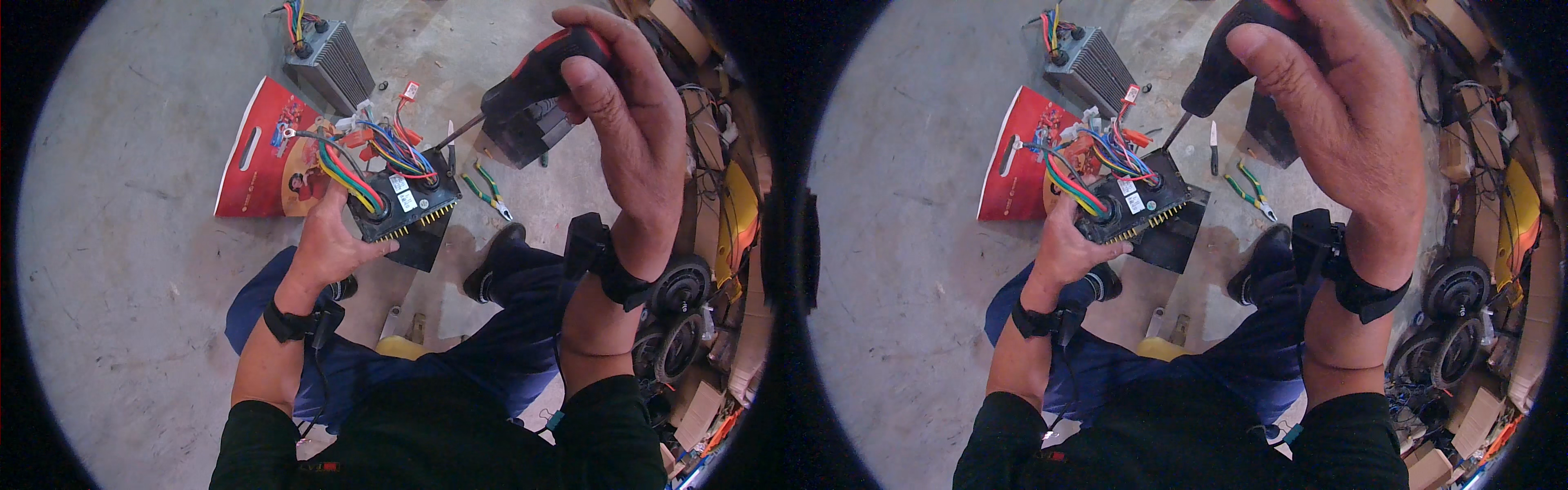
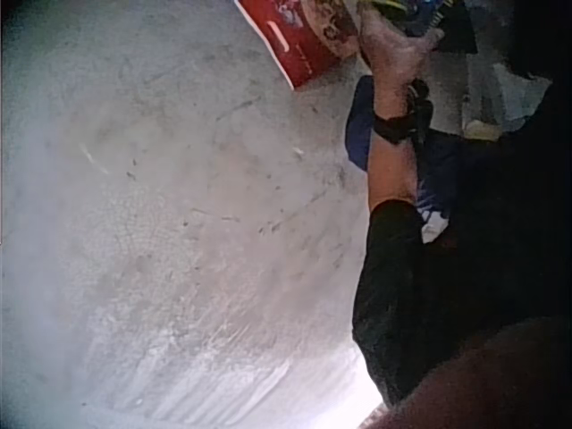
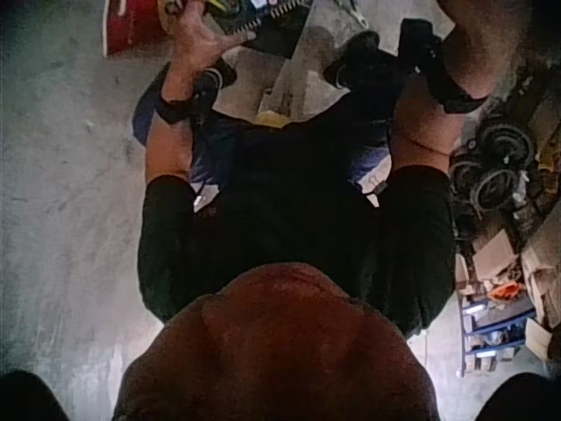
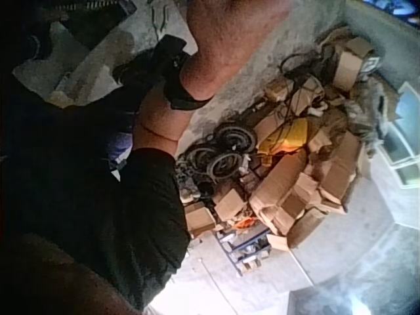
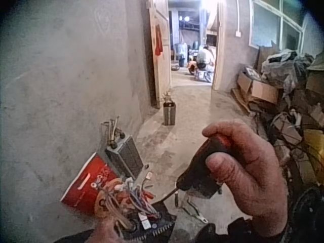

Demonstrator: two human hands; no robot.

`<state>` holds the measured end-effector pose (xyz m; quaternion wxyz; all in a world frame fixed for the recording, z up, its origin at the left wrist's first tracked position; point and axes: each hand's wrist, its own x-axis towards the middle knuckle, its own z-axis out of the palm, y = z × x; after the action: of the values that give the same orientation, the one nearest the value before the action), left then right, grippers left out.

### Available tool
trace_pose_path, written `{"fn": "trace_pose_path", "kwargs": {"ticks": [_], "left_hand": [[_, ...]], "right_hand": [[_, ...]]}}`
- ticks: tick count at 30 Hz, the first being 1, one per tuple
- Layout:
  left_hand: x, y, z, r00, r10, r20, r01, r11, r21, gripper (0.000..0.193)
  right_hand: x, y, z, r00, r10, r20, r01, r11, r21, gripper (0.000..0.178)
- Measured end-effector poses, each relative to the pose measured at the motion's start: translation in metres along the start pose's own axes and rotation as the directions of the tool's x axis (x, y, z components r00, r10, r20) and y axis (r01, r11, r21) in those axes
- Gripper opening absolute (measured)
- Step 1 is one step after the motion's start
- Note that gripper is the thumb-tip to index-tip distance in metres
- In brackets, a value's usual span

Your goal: Inspecting and manipulating a motor controller and its wiring using a screwdriver.

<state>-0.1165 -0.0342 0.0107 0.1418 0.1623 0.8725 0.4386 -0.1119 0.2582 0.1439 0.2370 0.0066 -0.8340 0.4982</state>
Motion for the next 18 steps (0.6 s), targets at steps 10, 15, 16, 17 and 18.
{"fn": "trace_pose_path", "kwargs": {"ticks": [10, 15, 16, 17, 18], "left_hand": [[-0.001, 0.0, 0.0, 1.0, -0.004, -0.001, 0.004, 1.0, -0.011, 0.101], [-0.001, 0.0, 0.0, 1.0, -0.003, -0.005, 0.003, 1.0, 0.003, 0.101], [-0.001, 0.0, 0.0, 1.0, 0.001, -0.007, -0.001, 1.0, 0.008, 0.101], [-0.001, 0.0, 0.0, 1.0, 0.014, -0.01, -0.014, 1.0, 0.012, 0.101], [-0.001, -0.001, 0.0, 1.0, 0.02, -0.014, -0.02, 0.999, 0.028, 0.101]], "right_hand": [[0.008, -0.003, 0.0, 0.998, -0.025, 0.051, 0.021, 0.997, 0.07, 0.042], [0.001, -0.008, 0.0, 0.998, -0.054, 0.011, 0.055, 0.996, -0.069, 0.041], [0.0, -0.008, 0.001, 0.998, -0.055, 0.002, 0.055, 0.993, -0.105, 0.041], [-0.002, -0.008, 0.002, 0.998, -0.056, -0.009, 0.054, 0.99, -0.127, 0.041], [-0.003, -0.008, 0.003, 0.998, -0.057, -0.021, 0.053, 0.987, -0.15, 0.041]]}}
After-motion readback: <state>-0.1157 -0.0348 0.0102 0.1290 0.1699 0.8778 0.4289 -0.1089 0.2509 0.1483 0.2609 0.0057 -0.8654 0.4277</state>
